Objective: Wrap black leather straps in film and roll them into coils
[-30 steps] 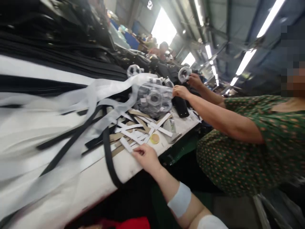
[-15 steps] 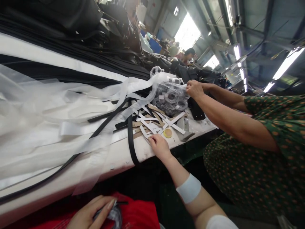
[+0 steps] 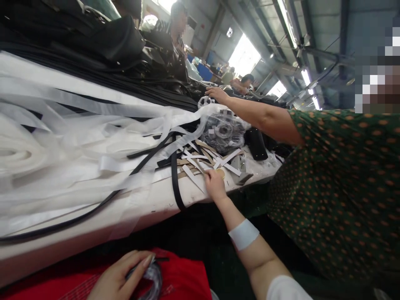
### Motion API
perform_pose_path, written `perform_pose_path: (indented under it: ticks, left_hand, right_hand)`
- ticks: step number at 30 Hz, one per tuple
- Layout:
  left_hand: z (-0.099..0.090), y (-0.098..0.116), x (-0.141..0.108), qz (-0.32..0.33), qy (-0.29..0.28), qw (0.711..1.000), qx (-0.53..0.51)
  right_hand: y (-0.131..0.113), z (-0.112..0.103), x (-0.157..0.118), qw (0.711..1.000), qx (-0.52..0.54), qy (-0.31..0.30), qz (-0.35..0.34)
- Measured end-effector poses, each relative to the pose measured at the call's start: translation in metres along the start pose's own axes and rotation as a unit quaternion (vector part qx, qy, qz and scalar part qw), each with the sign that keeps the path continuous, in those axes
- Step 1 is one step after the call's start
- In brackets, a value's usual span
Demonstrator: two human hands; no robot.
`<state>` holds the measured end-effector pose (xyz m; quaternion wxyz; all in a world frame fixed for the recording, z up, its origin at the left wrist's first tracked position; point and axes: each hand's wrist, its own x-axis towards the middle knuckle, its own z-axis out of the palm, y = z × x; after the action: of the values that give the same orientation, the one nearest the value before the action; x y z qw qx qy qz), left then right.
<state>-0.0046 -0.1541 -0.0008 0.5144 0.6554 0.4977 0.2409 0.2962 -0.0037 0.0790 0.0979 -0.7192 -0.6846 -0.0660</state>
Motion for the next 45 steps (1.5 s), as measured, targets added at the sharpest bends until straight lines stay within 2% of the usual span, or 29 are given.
perform_pose_path:
  ticks: [3,5,6,8,11,13,15,17,22,25,29,33,37,40,43,45]
  left_hand:
    - [-0.002,0.011,-0.006,-0.012,-0.003,1.000,-0.016]
    - [-0.002,0.019,-0.011,-0.025,-0.010,0.999,-0.031]
    - [-0.002,0.023,-0.014,-0.032,-0.007,0.999,-0.040]
    - [-0.001,0.027,-0.017,-0.054,-0.014,0.996,-0.063]
    - [0.002,0.029,-0.021,-0.099,-0.033,0.988,-0.115]
    - [0.004,0.029,-0.023,-0.120,-0.045,0.980,-0.153]
    - [0.006,0.030,-0.026,-0.128,-0.051,0.973,-0.185]
    - [0.008,0.032,-0.028,-0.128,-0.054,0.971,-0.196]
    - [0.008,0.046,-0.033,-0.125,-0.049,0.976,-0.169]
    - [0.010,0.053,-0.036,-0.099,-0.032,0.986,-0.133]
    - [0.012,0.054,-0.039,-0.058,-0.013,0.995,-0.078]
    - [0.009,0.052,-0.041,-0.063,-0.004,0.996,-0.065]
    - [0.003,0.052,-0.042,-0.051,-0.021,0.996,-0.063]
    - [0.003,0.058,-0.042,-0.021,-0.026,0.999,-0.043]
    - [0.010,0.066,-0.046,0.014,-0.015,1.000,0.004]
    - [0.017,0.065,-0.046,0.022,0.008,0.999,0.033]
  right_hand:
    - [-0.001,-0.024,-0.012,0.995,0.071,0.061,0.031]
    - [-0.011,-0.041,-0.032,0.979,0.201,0.044,0.006]
    - [-0.018,-0.049,-0.045,0.962,0.273,0.009,-0.024]
    - [-0.034,-0.063,-0.072,0.917,0.373,-0.103,-0.099]
    - [-0.054,-0.075,-0.110,0.859,0.418,-0.238,-0.177]
    - [-0.062,-0.077,-0.130,0.844,0.414,-0.282,-0.190]
    - [-0.065,-0.077,-0.145,0.848,0.390,-0.304,-0.190]
    - [-0.066,-0.079,-0.155,0.865,0.343,-0.309,-0.196]
    - [-0.074,-0.090,-0.169,0.913,0.199,-0.260,-0.242]
    - [-0.091,-0.087,-0.177,0.915,0.153,-0.247,-0.280]
    - [-0.112,-0.066,-0.181,0.902,0.138,-0.255,-0.318]
    - [-0.103,-0.059,-0.170,0.902,0.157,-0.262,-0.306]
    - [-0.080,-0.070,-0.155,0.882,0.276,-0.297,-0.241]
    - [-0.076,-0.071,-0.150,0.859,0.379,-0.297,-0.173]
    - [-0.079,-0.058,-0.154,0.837,0.451,-0.286,-0.119]
    - [-0.081,-0.039,-0.158,0.826,0.476,-0.288,-0.089]
